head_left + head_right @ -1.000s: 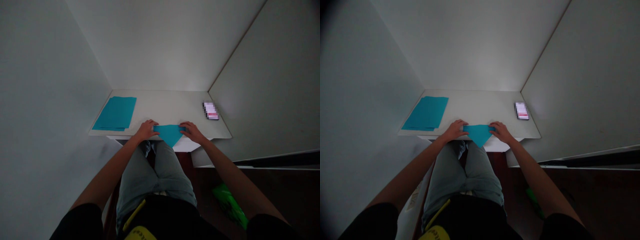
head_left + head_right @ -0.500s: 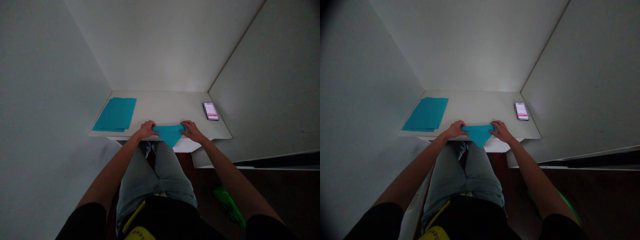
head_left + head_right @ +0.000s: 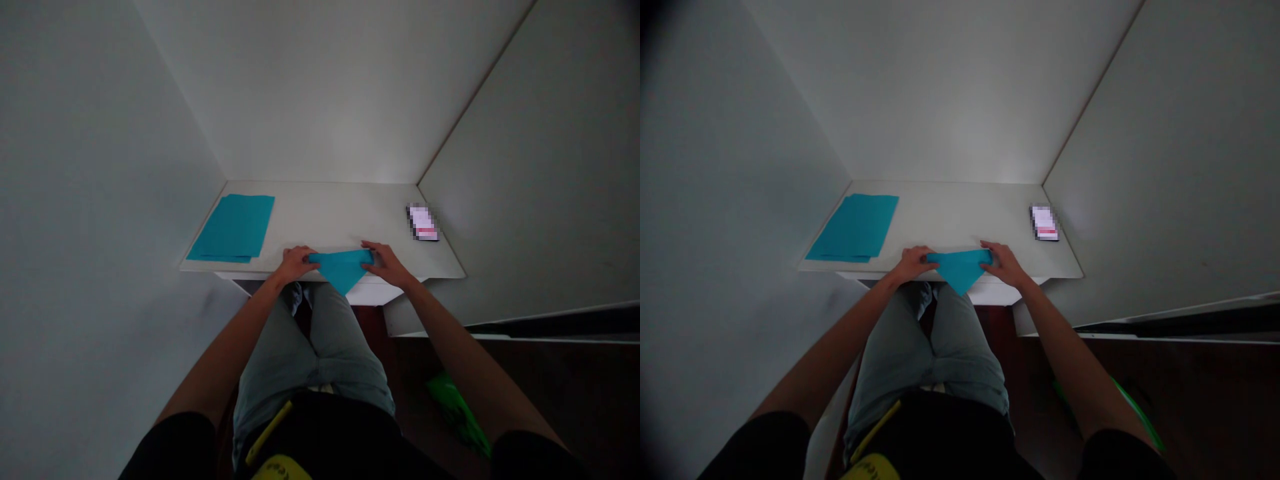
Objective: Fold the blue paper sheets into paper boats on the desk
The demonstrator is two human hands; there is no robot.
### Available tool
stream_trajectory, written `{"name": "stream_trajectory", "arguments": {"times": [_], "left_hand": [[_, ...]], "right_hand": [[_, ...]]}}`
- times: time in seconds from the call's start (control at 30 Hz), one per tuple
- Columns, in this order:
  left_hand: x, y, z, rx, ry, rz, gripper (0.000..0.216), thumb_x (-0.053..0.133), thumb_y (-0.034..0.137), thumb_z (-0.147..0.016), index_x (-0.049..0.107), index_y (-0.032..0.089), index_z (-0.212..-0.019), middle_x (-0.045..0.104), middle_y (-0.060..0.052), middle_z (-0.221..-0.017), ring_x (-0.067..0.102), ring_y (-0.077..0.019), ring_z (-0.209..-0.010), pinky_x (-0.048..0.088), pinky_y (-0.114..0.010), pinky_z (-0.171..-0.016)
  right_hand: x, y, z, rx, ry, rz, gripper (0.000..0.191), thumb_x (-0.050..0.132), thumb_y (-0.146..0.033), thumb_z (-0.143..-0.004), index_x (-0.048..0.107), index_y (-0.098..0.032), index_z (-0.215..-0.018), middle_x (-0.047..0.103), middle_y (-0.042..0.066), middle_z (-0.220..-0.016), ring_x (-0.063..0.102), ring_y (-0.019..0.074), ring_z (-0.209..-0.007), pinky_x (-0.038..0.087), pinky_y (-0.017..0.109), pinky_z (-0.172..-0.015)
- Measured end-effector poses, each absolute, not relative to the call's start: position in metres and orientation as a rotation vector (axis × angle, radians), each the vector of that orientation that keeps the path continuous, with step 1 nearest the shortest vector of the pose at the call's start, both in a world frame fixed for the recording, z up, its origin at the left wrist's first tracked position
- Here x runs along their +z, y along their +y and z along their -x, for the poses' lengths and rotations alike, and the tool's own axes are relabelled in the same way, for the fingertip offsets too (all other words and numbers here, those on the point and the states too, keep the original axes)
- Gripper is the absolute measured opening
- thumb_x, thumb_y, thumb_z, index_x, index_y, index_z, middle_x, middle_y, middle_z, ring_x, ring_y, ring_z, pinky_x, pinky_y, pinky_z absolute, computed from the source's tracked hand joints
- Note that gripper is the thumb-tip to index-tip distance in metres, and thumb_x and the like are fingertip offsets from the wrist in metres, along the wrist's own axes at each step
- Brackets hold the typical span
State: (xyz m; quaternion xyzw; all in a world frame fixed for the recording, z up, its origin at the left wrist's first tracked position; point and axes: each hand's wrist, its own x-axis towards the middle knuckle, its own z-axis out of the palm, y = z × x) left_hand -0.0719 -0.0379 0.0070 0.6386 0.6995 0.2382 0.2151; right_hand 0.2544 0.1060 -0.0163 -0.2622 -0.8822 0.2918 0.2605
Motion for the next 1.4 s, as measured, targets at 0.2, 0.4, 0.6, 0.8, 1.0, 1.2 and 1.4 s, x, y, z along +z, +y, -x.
{"name": "stream_trajectory", "arguments": {"times": [0.2,0.4,0.6,0.8,1.0,1.2,1.4], "left_hand": [[0.007,-0.042,0.07,0.807,1.886,-1.795,0.022,0.082,0.034,-0.089,0.084,0.028,-0.11,0.079,-0.003,-0.105,0.07,-0.0215,-0.092,0.049,-0.041,-0.098],[-0.001,-0.056,0.066,0.901,1.877,-1.942,0.011,0.076,0.033,-0.097,0.084,0.029,-0.103,0.08,-0.006,-0.111,0.069,-0.0239,-0.11,0.051,-0.042,-0.103],[-0.017,-0.083,0.068,0.845,1.824,-2.19,0.034,0.075,0.04,-0.099,0.077,0.031,-0.131,0.074,-0.006,-0.141,0.064,-0.028,-0.131,0.046,-0.05,-0.114],[-0.023,-0.086,0.064,1.062,1.837,-2.108,0.009,0.074,0.031,-0.099,0.079,0.027,-0.105,0.081,-0.004,-0.122,0.071,-0.0255,-0.118,0.05,-0.05,-0.111],[-0.004,-0.035,0.067,1.29,1.717,-1.587,0.022,0.067,0.044,-0.101,0.063,0.024,-0.11,0.076,0.0,-0.09,0.074,-0.017,-0.077,0.057,-0.029,-0.071],[-0.009,-0.002,0.068,1.405,1.698,-1.41,0.022,0.071,0.042,-0.095,0.061,0.023,-0.1,0.07,0.003,-0.08,0.061,-0.0118,-0.064,0.048,-0.025,-0.064],[-0.02,-0.006,0.072,1.385,1.691,-1.391,0.034,0.083,0.045,-0.083,0.075,0.021,-0.106,0.076,-0.003,-0.099,0.065,-0.0148,-0.076,0.053,-0.029,-0.074]], "right_hand": [[-0.007,0.104,-0.251,0.735,-2.423,0.701,0.036,0.071,-0.056,-0.096,0.075,-0.028,-0.118,0.077,0.011,-0.12,0.069,0.0345,-0.115,0.05,0.057,-0.106],[-0.011,0.095,-0.257,0.725,-2.452,0.608,0.021,0.064,-0.044,-0.1,0.078,-0.03,-0.109,0.082,0.007,-0.115,0.074,0.0313,-0.11,0.054,0.054,-0.1],[-0.019,0.071,-0.272,0.508,-2.572,0.557,0.037,0.066,-0.041,-0.102,0.071,-0.034,-0.138,0.071,0.005,-0.148,0.067,0.0318,-0.136,0.051,0.056,-0.11],[-0.021,0.068,-0.274,0.561,-2.511,0.611,0.026,0.059,-0.039,-0.105,0.078,-0.029,-0.121,0.08,0.008,-0.13,0.074,0.0311,-0.123,0.054,0.052,-0.103],[-0.012,0.094,-0.239,1.017,-2.102,0.865,0.035,0.067,-0.058,-0.098,0.07,-0.025,-0.111,0.078,0.004,-0.087,0.073,0.0229,-0.076,0.058,0.038,-0.073],[-0.019,0.123,-0.198,1.118,-1.783,0.895,0.039,0.07,-0.061,-0.09,0.061,-0.026,-0.103,0.072,0.001,-0.081,0.064,0.0184,-0.066,0.053,0.033,-0.062],[-0.024,0.121,-0.204,1.054,-1.932,0.95,0.036,0.063,-0.049,-0.094,0.076,-0.022,-0.116,0.07,0.002,-0.078,0.061,0.0188,-0.066,0.052,0.035,-0.068]]}}
